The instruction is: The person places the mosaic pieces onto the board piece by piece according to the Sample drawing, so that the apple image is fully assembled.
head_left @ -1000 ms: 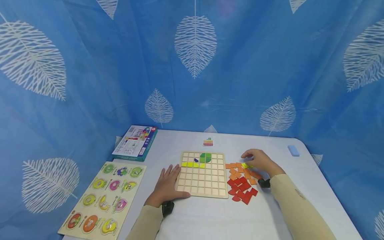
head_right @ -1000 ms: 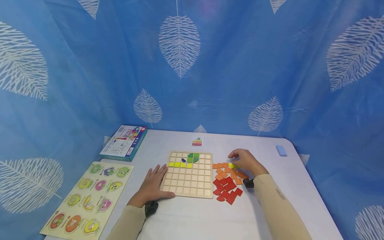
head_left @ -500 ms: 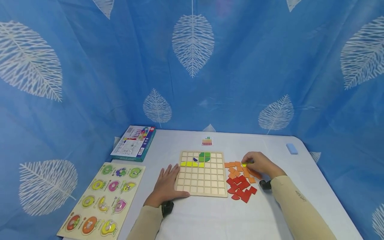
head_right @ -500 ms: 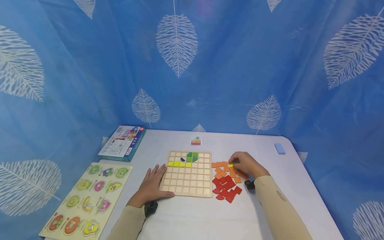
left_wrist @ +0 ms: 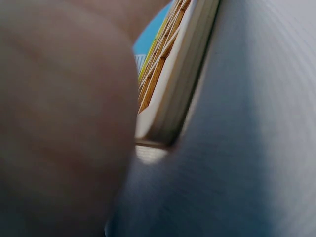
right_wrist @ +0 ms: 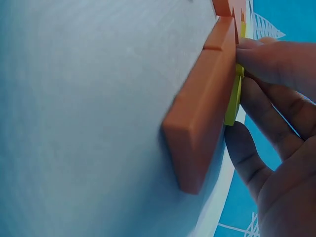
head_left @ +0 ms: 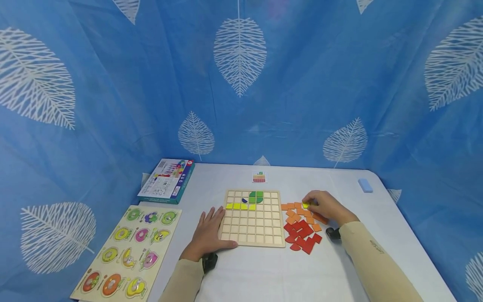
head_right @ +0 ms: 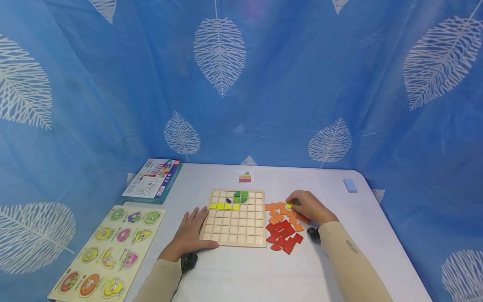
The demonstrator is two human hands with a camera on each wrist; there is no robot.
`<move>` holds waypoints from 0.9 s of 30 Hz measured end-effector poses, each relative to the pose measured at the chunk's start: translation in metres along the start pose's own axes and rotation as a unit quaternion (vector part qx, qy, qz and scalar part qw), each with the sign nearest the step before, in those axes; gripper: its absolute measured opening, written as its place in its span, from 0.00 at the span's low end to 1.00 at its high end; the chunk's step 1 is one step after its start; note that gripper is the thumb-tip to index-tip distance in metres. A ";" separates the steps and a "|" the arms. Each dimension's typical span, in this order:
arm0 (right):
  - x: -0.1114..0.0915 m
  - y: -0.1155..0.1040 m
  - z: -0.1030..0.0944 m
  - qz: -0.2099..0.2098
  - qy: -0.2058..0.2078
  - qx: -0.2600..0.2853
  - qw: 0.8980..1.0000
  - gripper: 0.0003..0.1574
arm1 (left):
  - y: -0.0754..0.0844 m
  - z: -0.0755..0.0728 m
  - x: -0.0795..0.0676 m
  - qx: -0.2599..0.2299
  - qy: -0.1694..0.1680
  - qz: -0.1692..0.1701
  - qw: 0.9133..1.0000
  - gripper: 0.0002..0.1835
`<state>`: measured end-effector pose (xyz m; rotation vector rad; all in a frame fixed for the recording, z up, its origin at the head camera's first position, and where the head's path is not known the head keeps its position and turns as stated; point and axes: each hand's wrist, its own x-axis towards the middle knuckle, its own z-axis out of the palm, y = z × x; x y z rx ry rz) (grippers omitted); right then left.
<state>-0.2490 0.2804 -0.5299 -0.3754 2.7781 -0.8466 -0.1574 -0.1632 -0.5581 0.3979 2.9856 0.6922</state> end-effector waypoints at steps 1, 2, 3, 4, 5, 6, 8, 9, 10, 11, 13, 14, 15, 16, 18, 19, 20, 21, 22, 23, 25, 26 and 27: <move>0.000 0.000 0.000 -0.001 0.000 -0.003 1.000 0.14 | 0.000 0.000 0.000 -0.001 -0.001 -0.001 1.000 0.70; 0.000 -0.001 0.000 -0.001 0.000 -0.005 1.000 0.14 | 0.000 0.000 0.000 -0.001 0.000 -0.001 1.000 0.70; 0.000 -0.001 0.000 0.002 0.000 -0.004 1.000 0.15 | 0.000 0.000 0.001 0.000 0.000 -0.001 1.000 0.70; 0.000 -0.002 0.000 0.006 0.001 -0.001 1.000 0.15 | 0.000 0.000 0.001 0.002 -0.003 -0.002 1.000 0.71; 0.000 -0.003 -0.001 0.009 0.001 0.001 1.000 0.15 | 0.001 0.000 0.001 0.004 -0.002 -0.001 1.000 0.71; 0.000 -0.004 -0.001 0.011 0.002 0.004 1.000 0.15 | 0.001 0.000 0.001 0.003 -0.002 -0.001 1.000 0.71; 0.000 -0.006 -0.001 0.019 0.006 0.011 1.000 0.16 | 0.001 -0.001 0.001 0.005 0.000 0.002 1.000 0.71; 0.000 -0.008 -0.001 0.022 0.009 0.017 1.000 0.16 | 0.001 -0.001 0.001 0.006 -0.001 0.002 1.000 0.71; 0.000 -0.009 -0.001 0.024 0.013 0.021 0.999 0.16 | 0.001 -0.001 0.001 0.008 0.000 0.002 1.000 0.71; 0.001 -0.010 -0.001 0.023 0.016 0.023 0.999 0.16 | 0.001 -0.001 0.001 0.009 0.000 0.002 1.000 0.71; 0.002 -0.012 -0.001 0.022 0.023 0.030 0.999 0.17 | 0.000 0.000 0.001 0.011 0.002 0.002 1.000 0.71; 0.002 -0.013 -0.001 0.019 0.026 0.033 0.999 0.17 | 0.000 0.000 0.001 0.009 0.003 0.003 1.000 0.70; 0.003 -0.014 0.000 0.014 0.030 0.035 0.999 0.18 | -0.001 0.000 0.001 0.010 0.002 0.001 1.000 0.71; 0.004 -0.016 0.000 0.011 0.033 0.039 0.999 0.18 | -0.001 0.000 0.002 0.009 0.003 0.002 1.000 0.71; 0.005 -0.019 0.002 -0.003 0.039 0.045 0.998 0.18 | -0.002 0.000 0.002 0.007 0.002 0.001 1.000 0.71; 0.005 -0.020 0.003 -0.009 0.042 0.048 0.998 0.18 | -0.002 0.000 0.002 0.005 0.002 0.001 1.000 0.71; 0.005 -0.023 0.004 -0.015 0.043 0.051 0.998 0.17 | -0.002 0.000 0.002 0.004 0.000 0.000 1.000 0.71; 0.006 -0.024 0.005 -0.020 0.044 0.054 0.997 0.17 | -0.002 0.000 0.003 0.003 -0.002 -0.001 1.000 0.71; 0.006 -0.026 0.007 -0.028 0.044 0.056 0.997 0.17 | -0.002 0.000 0.002 0.001 -0.002 -0.002 1.000 0.71; 0.007 -0.028 0.008 -0.034 0.045 0.058 0.997 0.16 | -0.002 0.001 0.002 0.000 -0.002 -0.002 1.000 0.71; 0.008 -0.033 0.011 -0.039 0.045 0.060 0.996 0.16 | -0.002 0.001 0.001 -0.005 -0.002 -0.003 1.000 0.71; 0.009 -0.035 0.013 -0.041 0.045 0.063 0.996 0.16 | -0.002 0.001 0.001 -0.008 -0.003 -0.004 1.000 0.72; 0.010 -0.037 0.015 -0.042 0.045 0.064 0.996 0.16 | -0.001 0.001 0.001 -0.009 -0.002 -0.004 1.000 0.72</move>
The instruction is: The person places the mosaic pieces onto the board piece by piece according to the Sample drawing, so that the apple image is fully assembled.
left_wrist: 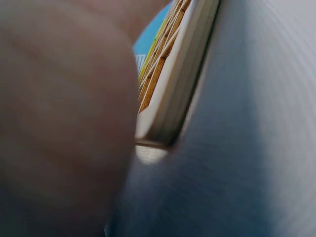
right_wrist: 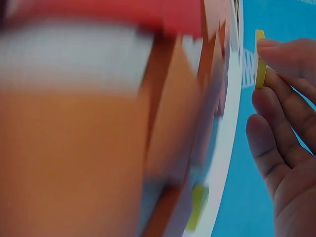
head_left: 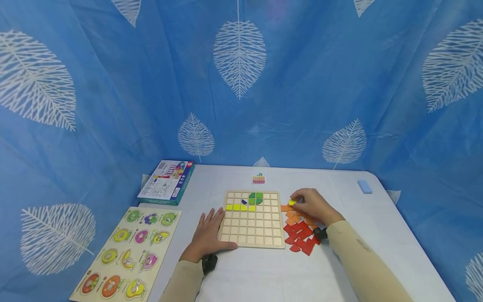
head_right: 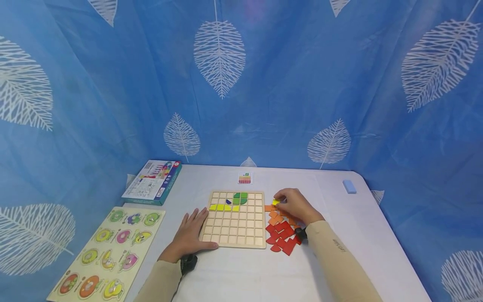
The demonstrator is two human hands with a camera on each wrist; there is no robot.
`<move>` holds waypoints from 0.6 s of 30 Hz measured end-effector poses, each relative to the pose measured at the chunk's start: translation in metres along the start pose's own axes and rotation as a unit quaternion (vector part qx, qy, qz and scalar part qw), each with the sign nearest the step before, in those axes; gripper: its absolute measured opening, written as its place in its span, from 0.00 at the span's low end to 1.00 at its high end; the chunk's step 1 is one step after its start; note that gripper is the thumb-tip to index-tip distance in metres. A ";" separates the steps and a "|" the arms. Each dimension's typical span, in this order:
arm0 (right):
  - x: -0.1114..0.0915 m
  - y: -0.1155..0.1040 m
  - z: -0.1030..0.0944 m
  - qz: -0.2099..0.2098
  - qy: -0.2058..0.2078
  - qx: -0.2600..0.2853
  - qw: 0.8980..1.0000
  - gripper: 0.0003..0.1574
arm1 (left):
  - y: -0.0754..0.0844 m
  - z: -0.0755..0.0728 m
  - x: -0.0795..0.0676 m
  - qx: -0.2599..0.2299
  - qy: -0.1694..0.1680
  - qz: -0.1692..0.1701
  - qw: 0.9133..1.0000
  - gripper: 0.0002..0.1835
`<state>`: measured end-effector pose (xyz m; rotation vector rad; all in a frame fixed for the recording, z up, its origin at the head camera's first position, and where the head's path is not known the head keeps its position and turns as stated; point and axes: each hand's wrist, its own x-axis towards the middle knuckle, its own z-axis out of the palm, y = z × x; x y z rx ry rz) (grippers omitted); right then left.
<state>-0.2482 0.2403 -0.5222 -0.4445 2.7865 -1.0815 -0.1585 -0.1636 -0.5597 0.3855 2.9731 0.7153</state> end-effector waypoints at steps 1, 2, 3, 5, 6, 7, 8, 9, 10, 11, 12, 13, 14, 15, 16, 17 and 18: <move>0.001 -0.002 0.002 0.000 -0.001 0.003 1.000 0.15 | 0.000 0.000 0.000 0.000 -0.001 -0.001 1.000 0.72; 0.002 -0.004 0.005 -0.001 -0.002 0.006 1.000 0.16 | 0.001 0.000 0.000 -0.001 0.001 0.001 1.000 0.72; 0.003 -0.006 0.007 -0.001 -0.004 0.008 1.000 0.16 | 0.001 0.000 0.000 -0.001 0.001 0.001 1.000 0.71; 0.006 -0.011 0.011 -0.007 -0.008 0.011 1.000 0.15 | 0.001 0.000 0.000 0.002 0.000 0.002 1.000 0.71; 0.007 -0.014 0.014 -0.011 -0.010 0.013 1.000 0.15 | 0.001 0.000 -0.001 0.003 0.000 0.002 1.000 0.71; 0.009 -0.017 0.016 -0.017 -0.012 0.014 1.000 0.15 | 0.001 0.000 -0.001 0.005 -0.001 0.002 1.000 0.71; 0.010 -0.020 0.018 -0.022 -0.012 0.013 1.000 0.15 | 0.001 0.000 -0.001 0.006 -0.001 0.003 1.000 0.71; 0.012 -0.023 0.020 -0.025 -0.013 0.014 0.999 0.15 | 0.001 0.000 -0.001 0.006 0.000 0.004 1.000 0.71; 0.013 -0.026 0.022 -0.030 -0.013 0.013 0.999 0.15 | 0.001 0.000 -0.001 0.005 0.001 0.006 1.000 0.71; 0.015 -0.029 0.024 -0.035 -0.014 0.013 0.999 0.15 | 0.001 0.000 -0.001 0.006 0.002 0.006 1.000 0.71; 0.016 -0.032 0.027 -0.043 -0.017 0.011 0.999 0.15 | 0.001 0.000 0.000 0.006 0.003 0.006 1.000 0.71; 0.017 -0.035 0.029 -0.051 -0.020 0.010 0.998 0.16 | 0.001 0.001 0.000 0.006 0.004 0.007 1.000 0.71; 0.019 -0.038 0.032 -0.058 -0.022 0.009 0.998 0.16 | 0.001 0.001 0.000 0.006 0.004 0.006 1.000 0.71; 0.020 -0.041 0.034 -0.066 -0.025 0.010 0.997 0.16 | 0.001 0.001 0.000 0.007 0.004 0.006 1.000 0.71; 0.021 -0.044 0.037 -0.074 -0.028 0.009 0.997 0.17 | 0.001 0.000 -0.001 0.009 0.002 0.004 1.000 0.71; 0.022 -0.047 0.039 -0.081 -0.032 0.012 0.996 0.17 | 0.001 0.000 -0.001 0.010 0.002 0.005 1.000 0.71; 0.024 -0.049 0.042 -0.088 -0.036 0.014 0.995 0.17 | 0.001 0.001 0.000 0.009 0.004 0.007 1.000 0.71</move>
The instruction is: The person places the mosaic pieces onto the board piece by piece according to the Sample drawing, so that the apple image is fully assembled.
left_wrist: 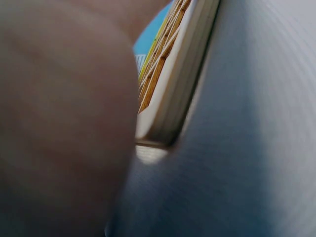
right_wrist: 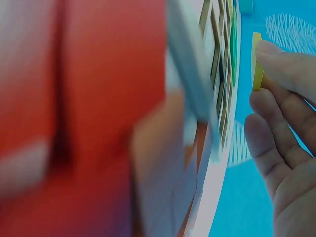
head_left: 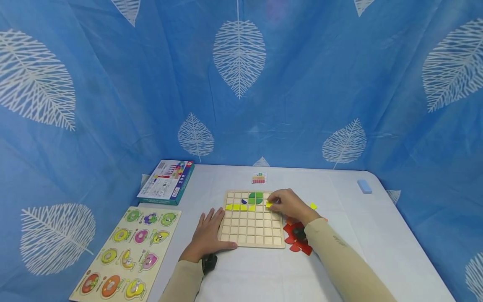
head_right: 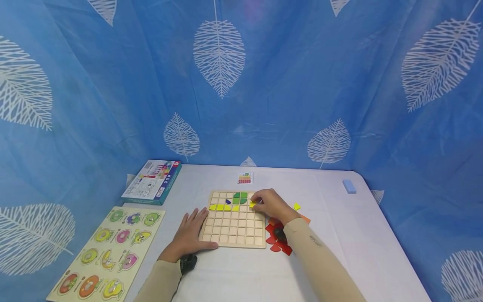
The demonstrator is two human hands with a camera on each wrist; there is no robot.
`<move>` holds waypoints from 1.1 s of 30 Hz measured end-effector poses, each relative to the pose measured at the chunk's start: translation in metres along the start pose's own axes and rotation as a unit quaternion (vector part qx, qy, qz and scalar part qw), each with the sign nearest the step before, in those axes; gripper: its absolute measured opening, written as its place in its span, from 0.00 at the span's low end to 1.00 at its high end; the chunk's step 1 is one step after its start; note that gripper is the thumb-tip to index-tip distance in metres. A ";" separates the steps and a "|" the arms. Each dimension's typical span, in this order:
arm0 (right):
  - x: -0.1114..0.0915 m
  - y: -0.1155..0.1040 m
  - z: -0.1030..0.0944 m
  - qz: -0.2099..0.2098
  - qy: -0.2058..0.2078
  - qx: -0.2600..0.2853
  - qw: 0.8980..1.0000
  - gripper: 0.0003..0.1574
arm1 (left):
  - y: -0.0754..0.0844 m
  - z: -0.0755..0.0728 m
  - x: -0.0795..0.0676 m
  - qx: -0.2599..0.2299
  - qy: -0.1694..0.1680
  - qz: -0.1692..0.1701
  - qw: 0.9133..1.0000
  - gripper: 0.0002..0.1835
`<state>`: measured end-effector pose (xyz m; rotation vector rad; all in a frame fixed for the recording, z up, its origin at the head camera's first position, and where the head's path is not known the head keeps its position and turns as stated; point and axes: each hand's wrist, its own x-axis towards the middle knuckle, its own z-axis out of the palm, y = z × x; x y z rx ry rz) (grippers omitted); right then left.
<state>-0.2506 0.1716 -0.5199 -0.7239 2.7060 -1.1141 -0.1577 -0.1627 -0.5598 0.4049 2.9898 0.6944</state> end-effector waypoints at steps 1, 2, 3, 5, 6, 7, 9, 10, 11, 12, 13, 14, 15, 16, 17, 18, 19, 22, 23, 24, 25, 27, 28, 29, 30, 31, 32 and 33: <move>0.002 -0.002 0.003 -0.004 -0.003 0.002 1.000 0.16 | 0.000 0.000 0.000 0.001 -0.001 0.000 1.000 0.71; 0.004 -0.005 0.005 -0.008 -0.005 0.002 1.000 0.16 | 0.000 0.000 0.000 0.001 -0.001 0.000 1.000 0.71; 0.006 -0.006 0.008 -0.012 -0.009 0.003 1.000 0.15 | 0.000 0.000 0.000 0.000 0.000 0.000 1.000 0.71; 0.010 -0.010 0.012 -0.018 -0.014 -0.004 1.000 0.13 | -0.001 0.000 0.000 -0.002 0.002 0.001 1.000 0.70; 0.012 -0.011 0.014 -0.020 -0.016 -0.008 1.000 0.12 | -0.001 0.000 0.000 0.000 -0.001 -0.001 1.000 0.71; 0.014 -0.012 0.016 -0.022 -0.018 -0.013 1.000 0.12 | -0.001 0.000 0.000 0.001 -0.005 -0.004 1.000 0.71; 0.017 -0.014 0.020 -0.024 -0.021 -0.022 0.999 0.11 | -0.002 0.002 0.001 -0.001 -0.005 -0.006 1.000 0.71; 0.018 -0.016 0.022 -0.026 -0.021 -0.027 0.999 0.11 | -0.002 0.002 0.001 -0.002 -0.006 -0.008 1.000 0.71; 0.019 -0.017 0.023 -0.029 -0.020 -0.029 0.999 0.11 | -0.002 0.002 0.001 -0.001 -0.006 -0.009 1.000 0.71; 0.020 -0.018 0.024 -0.030 -0.020 -0.030 0.999 0.11 | -0.002 0.002 0.001 0.001 -0.009 -0.011 1.000 0.71; 0.020 -0.019 0.026 -0.031 -0.019 -0.031 0.999 0.12 | -0.002 0.002 0.001 0.000 -0.008 -0.011 1.000 0.71; 0.021 -0.020 0.027 -0.032 -0.019 -0.031 0.999 0.12 | -0.002 0.002 0.001 -0.001 -0.006 -0.010 1.000 0.71; 0.021 -0.021 0.027 -0.034 -0.017 -0.030 0.999 0.12 | -0.002 0.002 0.001 0.001 -0.005 -0.009 1.000 0.71; 0.021 -0.022 0.028 -0.034 -0.017 -0.030 0.999 0.12 | -0.001 0.002 0.001 0.001 -0.006 -0.009 1.000 0.71; 0.022 -0.023 0.029 -0.031 -0.017 -0.030 0.999 0.12 | -0.001 0.002 0.001 0.002 -0.007 -0.009 1.000 0.71; 0.022 -0.024 0.029 -0.029 -0.017 -0.029 0.999 0.12 | -0.001 0.002 0.000 0.001 -0.005 -0.007 1.000 0.71; 0.022 -0.024 0.029 -0.027 -0.017 -0.029 0.999 0.12 | -0.001 0.002 0.000 0.001 -0.005 -0.007 1.000 0.71; 0.022 -0.026 0.030 -0.022 -0.014 -0.028 0.999 0.12 | -0.001 0.002 0.000 0.002 -0.006 -0.008 1.000 0.71; 0.022 -0.026 0.030 -0.020 -0.013 -0.028 0.999 0.12 | -0.001 0.002 0.000 0.003 -0.006 -0.008 1.000 0.71; 0.022 -0.026 0.031 -0.017 -0.011 -0.027 0.999 0.12 | -0.002 0.002 0.000 0.003 -0.005 -0.007 1.000 0.71; 0.022 -0.026 0.031 -0.014 -0.010 -0.027 0.999 0.12 | -0.002 0.001 0.000 0.005 -0.006 -0.008 1.000 0.71; 0.022 -0.026 0.032 -0.007 -0.009 -0.027 1.000 0.12 | -0.002 0.001 0.000 0.006 -0.005 -0.008 1.000 0.71; 0.022 -0.026 0.033 -0.004 -0.007 -0.028 1.000 0.12 | -0.002 0.001 0.001 0.007 -0.007 -0.008 1.000 0.71; 0.022 -0.025 0.033 -0.002 -0.007 -0.029 1.000 0.12 | -0.002 0.001 0.001 0.006 -0.006 -0.008 1.000 0.71; 0.022 -0.025 0.033 0.001 -0.006 -0.029 1.000 0.12 | -0.002 0.001 0.001 0.006 -0.006 -0.007 1.000 0.71; 0.022 -0.025 0.034 0.003 -0.004 -0.028 1.000 0.12 | -0.002 0.002 0.001 0.006 -0.006 -0.007 1.000 0.71; 0.022 -0.025 0.034 0.005 -0.004 -0.029 1.000 0.12 | -0.002 0.002 0.001 0.006 -0.006 -0.007 1.000 0.71; 0.022 -0.025 0.034 0.005 -0.003 -0.030 1.000 0.13 | -0.002 0.002 0.002 0.007 -0.007 -0.007 1.000 0.71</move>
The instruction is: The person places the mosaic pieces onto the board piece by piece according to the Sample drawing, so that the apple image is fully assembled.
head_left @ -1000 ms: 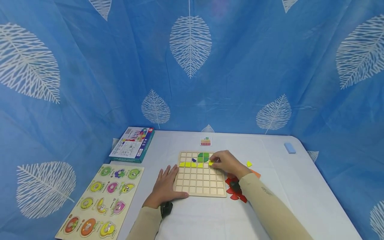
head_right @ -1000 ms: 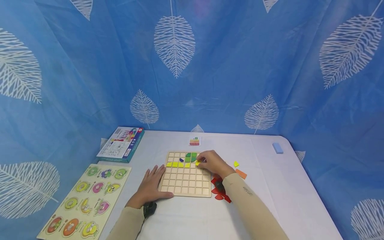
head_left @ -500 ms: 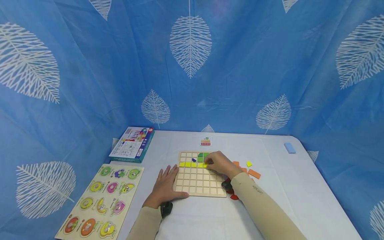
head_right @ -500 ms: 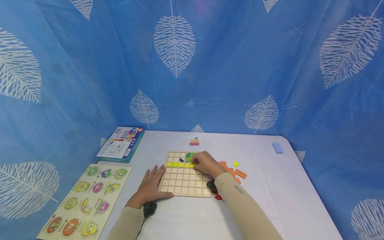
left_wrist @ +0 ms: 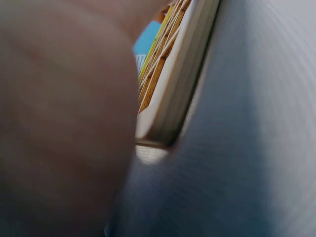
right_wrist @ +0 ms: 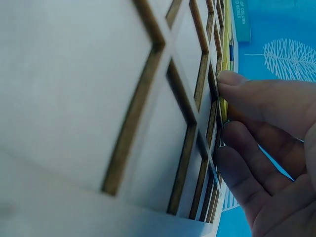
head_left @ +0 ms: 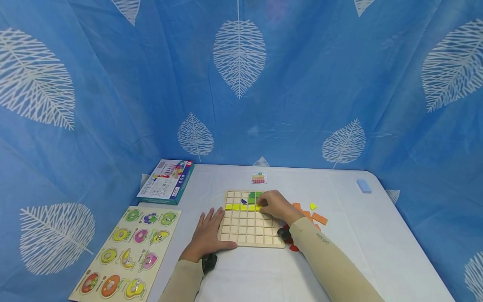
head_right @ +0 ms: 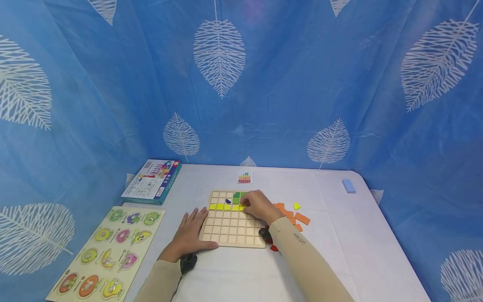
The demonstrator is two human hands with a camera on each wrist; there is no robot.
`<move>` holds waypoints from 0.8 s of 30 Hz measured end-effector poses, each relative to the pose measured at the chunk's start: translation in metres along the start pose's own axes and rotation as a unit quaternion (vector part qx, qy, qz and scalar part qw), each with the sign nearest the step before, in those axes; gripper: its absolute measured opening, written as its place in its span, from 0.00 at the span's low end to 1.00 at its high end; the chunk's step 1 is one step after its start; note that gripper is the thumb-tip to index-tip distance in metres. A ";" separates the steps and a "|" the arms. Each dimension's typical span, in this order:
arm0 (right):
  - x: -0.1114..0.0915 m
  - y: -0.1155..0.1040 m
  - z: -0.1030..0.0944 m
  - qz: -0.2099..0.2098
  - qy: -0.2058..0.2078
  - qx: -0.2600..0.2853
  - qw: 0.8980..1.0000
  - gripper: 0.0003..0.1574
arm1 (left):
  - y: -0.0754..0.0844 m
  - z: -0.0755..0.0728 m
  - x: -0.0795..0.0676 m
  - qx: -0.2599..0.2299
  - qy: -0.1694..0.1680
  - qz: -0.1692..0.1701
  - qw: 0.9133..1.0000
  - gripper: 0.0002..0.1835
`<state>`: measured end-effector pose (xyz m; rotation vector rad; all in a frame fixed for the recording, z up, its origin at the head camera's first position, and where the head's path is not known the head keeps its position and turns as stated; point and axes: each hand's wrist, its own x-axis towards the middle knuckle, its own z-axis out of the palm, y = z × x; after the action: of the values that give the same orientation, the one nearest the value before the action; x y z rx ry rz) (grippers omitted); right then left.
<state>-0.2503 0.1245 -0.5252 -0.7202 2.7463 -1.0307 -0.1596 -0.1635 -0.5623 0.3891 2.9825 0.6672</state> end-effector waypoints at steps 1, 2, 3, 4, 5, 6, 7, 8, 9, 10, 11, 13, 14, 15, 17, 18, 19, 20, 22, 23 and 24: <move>0.000 0.000 0.000 0.002 0.000 -0.002 1.000 0.13 | 0.000 0.000 0.000 -0.001 0.000 0.000 1.000 0.71; 0.000 0.000 0.000 0.004 0.000 -0.002 1.000 0.13 | 0.000 0.000 0.000 -0.001 0.000 0.000 1.000 0.71; -0.001 0.000 0.000 0.006 0.000 -0.003 1.000 0.13 | -0.001 0.000 0.000 -0.001 0.000 0.000 1.000 0.71; -0.001 0.001 0.000 0.007 0.000 -0.005 1.000 0.13 | -0.001 0.000 0.000 -0.002 0.000 0.000 1.000 0.71; -0.001 0.001 0.000 0.007 -0.001 -0.007 1.000 0.13 | -0.001 0.000 0.000 -0.002 0.000 -0.001 1.000 0.71; -0.001 0.001 0.000 0.007 -0.001 -0.007 1.000 0.13 | -0.001 0.000 0.000 -0.002 0.000 -0.001 1.000 0.71; -0.001 0.001 0.000 0.008 -0.002 -0.008 1.000 0.13 | -0.001 -0.001 0.000 -0.003 0.001 -0.001 1.000 0.71; -0.001 0.001 0.000 0.006 -0.002 -0.007 1.000 0.13 | -0.001 -0.001 -0.001 -0.002 0.000 -0.001 1.000 0.71; -0.001 0.002 -0.001 0.002 -0.002 -0.007 1.000 0.12 | 0.000 -0.001 -0.001 -0.003 0.001 0.000 1.000 0.71; -0.002 0.003 -0.001 -0.002 -0.001 -0.006 1.000 0.12 | 0.000 -0.002 -0.001 -0.002 0.000 0.000 1.000 0.70; -0.003 0.003 -0.002 -0.004 -0.001 -0.003 1.000 0.12 | 0.000 -0.002 -0.001 -0.002 0.001 0.001 1.000 0.70; -0.005 0.004 -0.006 -0.004 -0.002 0.003 1.000 0.12 | 0.001 -0.001 -0.001 -0.005 0.000 0.003 1.000 0.70; -0.006 0.005 -0.008 -0.005 0.000 0.005 1.000 0.12 | 0.001 -0.001 -0.001 -0.006 0.000 0.002 1.000 0.71; -0.007 0.006 -0.011 -0.002 0.001 0.006 1.000 0.12 | 0.000 -0.001 -0.002 -0.007 0.000 0.002 1.000 0.71; -0.010 0.008 -0.018 0.008 0.007 0.009 1.000 0.12 | 0.000 0.000 -0.002 -0.009 -0.001 0.001 1.000 0.71; -0.011 0.009 -0.023 0.013 0.012 0.009 1.000 0.12 | 0.000 0.000 -0.001 -0.008 -0.002 0.001 1.000 0.72; -0.013 0.011 -0.027 0.018 0.017 0.006 1.000 0.12 | -0.001 0.000 -0.001 -0.009 0.000 0.001 1.000 0.72; -0.014 0.013 -0.032 0.022 0.022 0.004 0.999 0.13 | -0.001 -0.001 -0.001 -0.008 0.001 0.001 1.000 0.72; -0.018 0.020 -0.043 0.035 0.027 0.001 0.999 0.13 | -0.001 -0.001 -0.001 -0.009 0.003 0.003 1.000 0.72; -0.020 0.024 -0.049 0.039 0.029 -0.001 0.999 0.13 | -0.001 -0.001 -0.001 -0.009 0.004 0.005 1.000 0.72; -0.023 0.028 -0.055 0.046 0.029 -0.002 0.998 0.14 | 0.000 -0.001 -0.001 -0.009 0.005 0.006 1.000 0.72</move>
<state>-0.2558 0.1861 -0.5030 -0.5662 2.8021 -1.0446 -0.1587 -0.1647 -0.5614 0.4045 2.9834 0.6984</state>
